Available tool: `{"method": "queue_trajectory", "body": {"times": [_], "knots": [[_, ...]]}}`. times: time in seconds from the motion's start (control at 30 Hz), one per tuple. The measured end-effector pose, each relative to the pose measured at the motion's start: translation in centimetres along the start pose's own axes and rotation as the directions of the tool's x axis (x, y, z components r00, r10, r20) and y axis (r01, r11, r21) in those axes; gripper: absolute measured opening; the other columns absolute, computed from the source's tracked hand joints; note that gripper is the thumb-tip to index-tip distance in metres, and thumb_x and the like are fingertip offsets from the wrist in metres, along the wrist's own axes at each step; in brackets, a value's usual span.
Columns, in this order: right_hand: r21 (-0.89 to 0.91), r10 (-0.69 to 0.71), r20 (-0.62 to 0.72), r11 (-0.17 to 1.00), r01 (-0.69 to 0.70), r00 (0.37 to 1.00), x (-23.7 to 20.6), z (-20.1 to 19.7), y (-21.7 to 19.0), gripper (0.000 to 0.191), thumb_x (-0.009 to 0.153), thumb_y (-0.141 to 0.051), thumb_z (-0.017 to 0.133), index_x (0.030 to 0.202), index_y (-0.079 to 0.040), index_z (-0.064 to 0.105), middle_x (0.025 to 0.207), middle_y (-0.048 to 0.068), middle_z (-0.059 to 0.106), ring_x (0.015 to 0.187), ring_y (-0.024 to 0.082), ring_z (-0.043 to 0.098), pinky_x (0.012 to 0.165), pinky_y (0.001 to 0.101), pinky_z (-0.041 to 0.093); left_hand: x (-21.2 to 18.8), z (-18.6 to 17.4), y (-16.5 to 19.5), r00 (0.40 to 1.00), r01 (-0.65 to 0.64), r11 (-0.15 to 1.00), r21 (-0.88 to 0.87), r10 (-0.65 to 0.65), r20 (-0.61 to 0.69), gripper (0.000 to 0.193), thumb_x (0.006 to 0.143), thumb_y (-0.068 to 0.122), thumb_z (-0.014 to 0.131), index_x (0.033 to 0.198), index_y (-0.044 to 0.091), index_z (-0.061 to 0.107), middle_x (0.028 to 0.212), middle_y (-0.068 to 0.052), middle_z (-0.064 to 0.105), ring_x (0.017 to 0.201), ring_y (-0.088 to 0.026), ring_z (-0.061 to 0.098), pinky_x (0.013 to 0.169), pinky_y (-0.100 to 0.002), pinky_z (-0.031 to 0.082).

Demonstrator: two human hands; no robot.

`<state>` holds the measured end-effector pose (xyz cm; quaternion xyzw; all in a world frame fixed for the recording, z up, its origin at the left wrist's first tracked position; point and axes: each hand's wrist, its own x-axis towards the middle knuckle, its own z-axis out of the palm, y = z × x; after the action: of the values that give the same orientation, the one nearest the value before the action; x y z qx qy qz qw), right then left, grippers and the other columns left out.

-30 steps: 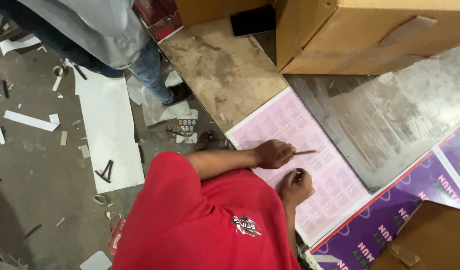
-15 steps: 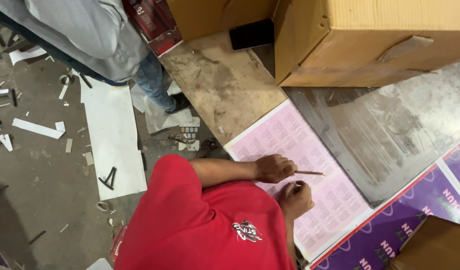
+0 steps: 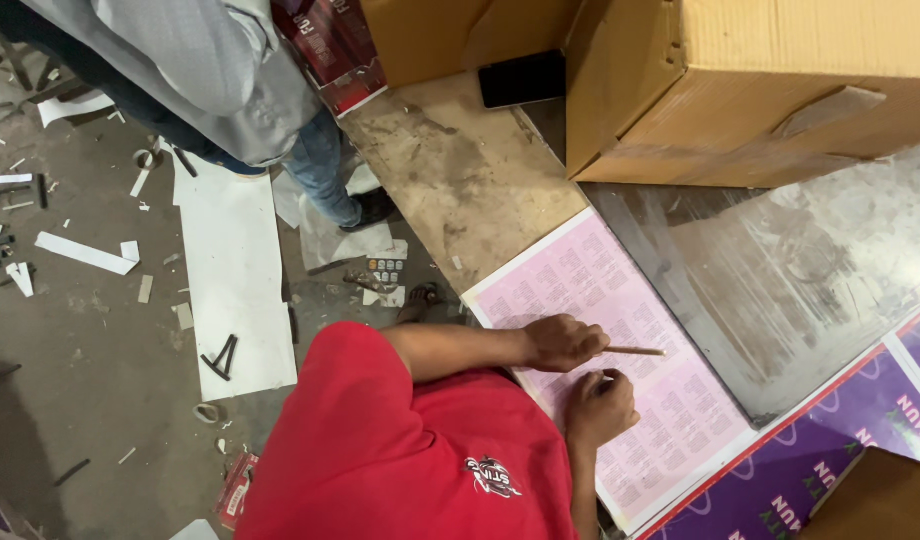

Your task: The person assembles small purple cardboard boxes on a table, folding the flaps and pressing the edges to form the box shape. They handle each box one at a time, repeatedly folding and adjusting the sides.

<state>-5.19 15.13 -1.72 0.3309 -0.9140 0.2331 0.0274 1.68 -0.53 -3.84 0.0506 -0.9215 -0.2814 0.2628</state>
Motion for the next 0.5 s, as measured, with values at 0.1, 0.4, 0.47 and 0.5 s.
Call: {"method": "queue_trajectory", "body": {"times": [0.1, 0.4, 0.47, 0.5], "knots": [[-0.005, -0.012, -0.023, 1.000, 0.012, 1.000, -0.09, 0.25, 0.14, 0.015, 0.092, -0.021, 0.069, 0.100, -0.008, 0.068, 0.087, 0.004, 0.066, 0.083, 0.026, 0.062, 0.084, 0.0460, 0.038, -0.14, -0.12, -0.02, 0.985, -0.122, 0.992, -0.025, 0.118, -0.122, 0.024, 0.098, 0.013, 0.055, 0.116, 0.005, 0.042, 0.089, -0.012, 0.060, 0.069, -0.032, 0.065, 0.059, -0.047, 0.050], [0.001, -0.019, -0.058, 1.000, 0.019, 0.998, -0.36, 0.85, 0.94, 0.015, 0.093, -0.022, 0.071, 0.098, -0.008, 0.068, 0.083, 0.004, 0.065, 0.081, 0.027, 0.061, 0.082, 0.0459, 0.038, -0.31, -0.44, 0.41, 0.976, -0.152, 0.988, -0.014, 0.148, -0.157, 0.032, 0.090, 0.009, 0.063, 0.115, 0.006, 0.043, 0.084, -0.011, 0.057, 0.061, -0.031, 0.061, 0.054, -0.045, 0.049], [0.014, -0.014, -0.057, 1.000, 0.015, 0.998, -0.41, 0.83, 1.00, 0.015, 0.092, -0.022, 0.071, 0.097, -0.009, 0.069, 0.083, 0.004, 0.065, 0.080, 0.027, 0.061, 0.081, 0.0461, 0.038, -0.27, -0.53, 0.54, 0.974, -0.148, 0.989, -0.006, 0.144, -0.174, 0.031, 0.091, 0.008, 0.064, 0.114, 0.005, 0.043, 0.083, -0.012, 0.057, 0.058, -0.032, 0.059, 0.053, -0.045, 0.049], [0.021, -0.012, -0.056, 1.000, 0.013, 0.998, -0.45, 0.81, 1.02, 0.015, 0.092, -0.022, 0.071, 0.097, -0.009, 0.069, 0.083, 0.004, 0.065, 0.079, 0.027, 0.061, 0.081, 0.0462, 0.038, -0.28, -0.59, 0.60, 0.973, -0.144, 0.990, -0.003, 0.141, -0.183, 0.030, 0.091, 0.007, 0.064, 0.113, 0.005, 0.043, 0.083, -0.012, 0.056, 0.056, -0.033, 0.058, 0.052, -0.045, 0.049]]}}
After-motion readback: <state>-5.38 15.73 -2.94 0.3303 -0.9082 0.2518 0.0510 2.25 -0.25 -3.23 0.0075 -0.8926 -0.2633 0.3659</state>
